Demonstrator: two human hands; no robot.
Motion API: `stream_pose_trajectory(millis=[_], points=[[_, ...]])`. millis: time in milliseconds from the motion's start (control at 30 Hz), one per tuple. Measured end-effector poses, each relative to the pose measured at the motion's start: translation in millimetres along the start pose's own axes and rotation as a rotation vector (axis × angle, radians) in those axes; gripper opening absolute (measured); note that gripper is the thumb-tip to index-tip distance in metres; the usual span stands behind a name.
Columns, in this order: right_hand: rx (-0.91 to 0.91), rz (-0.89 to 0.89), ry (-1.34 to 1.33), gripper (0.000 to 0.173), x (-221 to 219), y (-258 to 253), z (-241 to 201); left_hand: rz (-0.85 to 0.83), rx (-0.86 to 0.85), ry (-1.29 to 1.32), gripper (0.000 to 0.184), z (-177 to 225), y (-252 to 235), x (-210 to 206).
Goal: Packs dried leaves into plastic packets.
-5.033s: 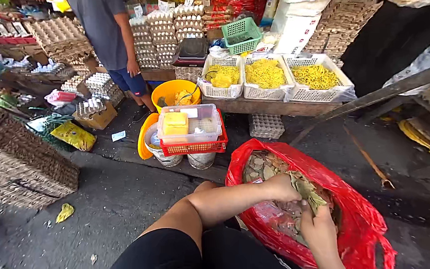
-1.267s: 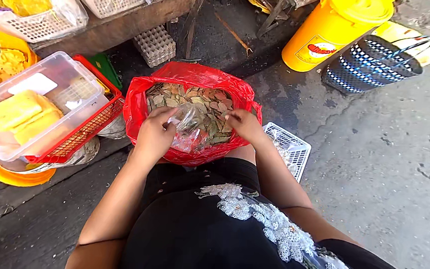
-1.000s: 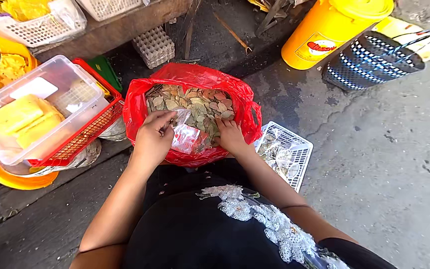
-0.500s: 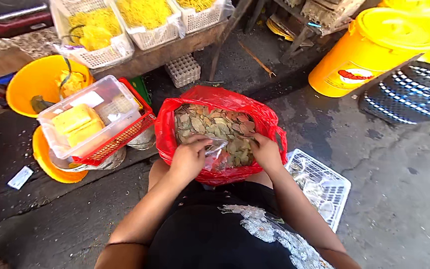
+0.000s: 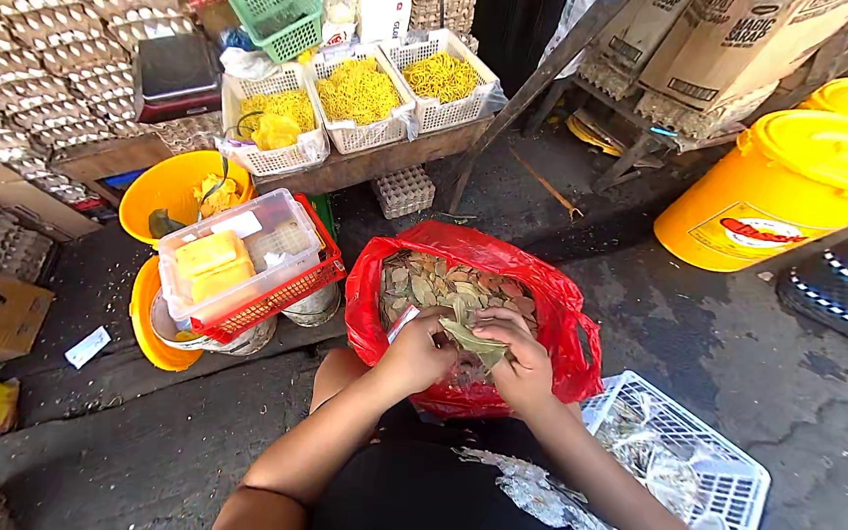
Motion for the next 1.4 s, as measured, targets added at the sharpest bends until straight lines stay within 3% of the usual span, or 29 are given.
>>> stream_pose_trajectory(millis=[200, 400, 500, 567, 600, 667, 767, 833, 900, 967, 1167, 1333, 1400], points=[[-0.095, -0.339, 0.5, 0.028, -3, 6, 0, -0.021, 0.081, -0.004, 0.044, -8, -3, -1], [-0.51, -0.938, 0.568, 0.037, 4, -11, -20, -0.064, 0.139, -0.106, 0.041, -20, -4, -12], [-0.63, -1.173, 0.701, 0.042, -1, -16, -29, -0.096, 0.113, -0.144, 0.042, -23, 1, -19], [-0.73, -1.252, 0.753, 0.036, -4, -23, -35, -0.138, 0.095, -0.187, 0.041, -19, 5, -27], [-0.756, -1.233, 0.757, 0.032, -4, -26, -37, -0.133, 0.087, -0.196, 0.041, -18, 6, -28], [-0.687, -1.019, 0.716, 0.031, 3, -25, -35, -0.055, 0.071, -0.199, 0.039, -18, 7, -22], [-0.341, -0.526, 0.636, 0.023, 7, -8, -27, 0.04, 0.066, -0.163, 0.039, -20, 7, -11], [-0.222, -0.512, 0.669, 0.019, 3, 4, -27, 0.011, 0.057, -0.122, 0.037, -17, 10, -16], [-0.335, -0.696, 0.732, 0.019, -4, 7, -31, -0.046, 0.032, -0.131, 0.038, -10, 12, -22], [-0.379, -0.741, 0.686, 0.02, -2, 4, -31, -0.069, 0.019, -0.163, 0.039, -6, 11, -23], [-0.417, -0.341, 0.339, 0.036, 33, -21, -35, -0.017, 0.102, -0.045, 0.036, -11, 5, -5], [-0.504, -0.021, 0.217, 0.025, 68, -35, -5, 0.15, 0.015, 0.072, 0.043, -14, 5, 11], [-0.595, -0.098, 0.4, 0.024, 78, -28, 21, 0.235, 0.022, 0.11, 0.044, -22, 2, 19]])
Point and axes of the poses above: each hand's wrist, its own y-axis away from the middle knuckle, its own x-axis out of the back of the hand, z = x × y, the point moved 2 cm from there along -y, towards the middle knuckle, and after that the axes turned 6 degrees about z, right-handed, at the moved point
